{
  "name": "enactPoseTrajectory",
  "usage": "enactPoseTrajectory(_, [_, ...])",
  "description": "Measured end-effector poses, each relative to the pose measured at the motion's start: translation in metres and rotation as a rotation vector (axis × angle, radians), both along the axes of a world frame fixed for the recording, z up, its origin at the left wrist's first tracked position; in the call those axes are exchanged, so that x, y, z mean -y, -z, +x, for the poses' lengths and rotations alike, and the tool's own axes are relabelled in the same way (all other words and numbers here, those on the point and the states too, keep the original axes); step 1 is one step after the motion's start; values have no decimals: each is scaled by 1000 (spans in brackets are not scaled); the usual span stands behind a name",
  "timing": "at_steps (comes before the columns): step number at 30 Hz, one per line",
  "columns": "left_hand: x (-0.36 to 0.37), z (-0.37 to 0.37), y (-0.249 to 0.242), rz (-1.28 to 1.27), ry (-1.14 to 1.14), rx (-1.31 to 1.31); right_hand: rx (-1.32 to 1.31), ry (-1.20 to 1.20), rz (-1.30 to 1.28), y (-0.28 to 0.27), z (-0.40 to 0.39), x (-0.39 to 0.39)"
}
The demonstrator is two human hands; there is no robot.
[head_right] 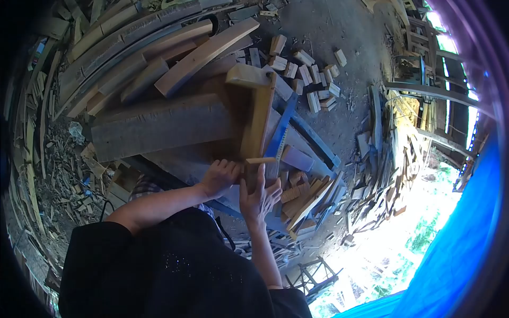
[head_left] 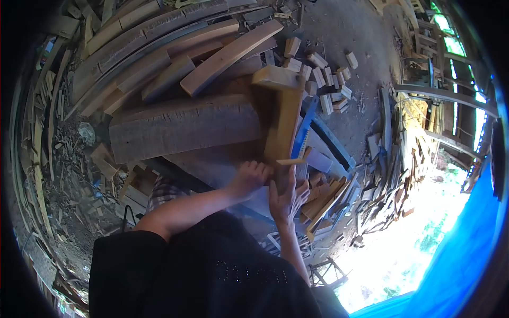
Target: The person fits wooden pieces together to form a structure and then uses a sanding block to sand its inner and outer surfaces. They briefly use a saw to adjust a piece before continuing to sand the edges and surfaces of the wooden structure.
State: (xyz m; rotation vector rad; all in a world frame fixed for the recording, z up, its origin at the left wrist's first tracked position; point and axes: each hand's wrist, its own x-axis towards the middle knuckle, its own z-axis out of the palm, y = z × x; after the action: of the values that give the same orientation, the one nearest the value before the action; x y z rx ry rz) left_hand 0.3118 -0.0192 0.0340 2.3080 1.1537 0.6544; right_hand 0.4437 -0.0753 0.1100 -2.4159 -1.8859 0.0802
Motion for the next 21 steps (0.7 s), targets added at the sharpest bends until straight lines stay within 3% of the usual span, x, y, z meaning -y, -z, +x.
enactPoseTrajectory(3, [0, -1, 5, 20, 18, -26, 6, 24, 40, 2, 2, -45])
enactPoseTrajectory(8, [0, 1, 4, 43, 32, -113, -200, 84, 148, 32, 47, -218])
enactPoseTrajectory(11, [0, 0, 1, 57, 48, -126, -123, 117, 145, 20, 38, -218])
enactPoseTrajectory(14, [0, 0, -2, 24, 61, -122, -168, 9, 142, 12, 28, -114])
enactPoseTrajectory(15, [1, 1, -1, 30, 53, -107, 11, 16, 103, 10, 20, -74])
enactPoseTrajectory(17, [2, 2, 3, -31, 10, 9, 99, -23, 42, -1, 2, -14])
enactPoseTrajectory(21, [-1, 2, 9, 26, 45, 16, 65, 39, 55, 4, 1, -66])
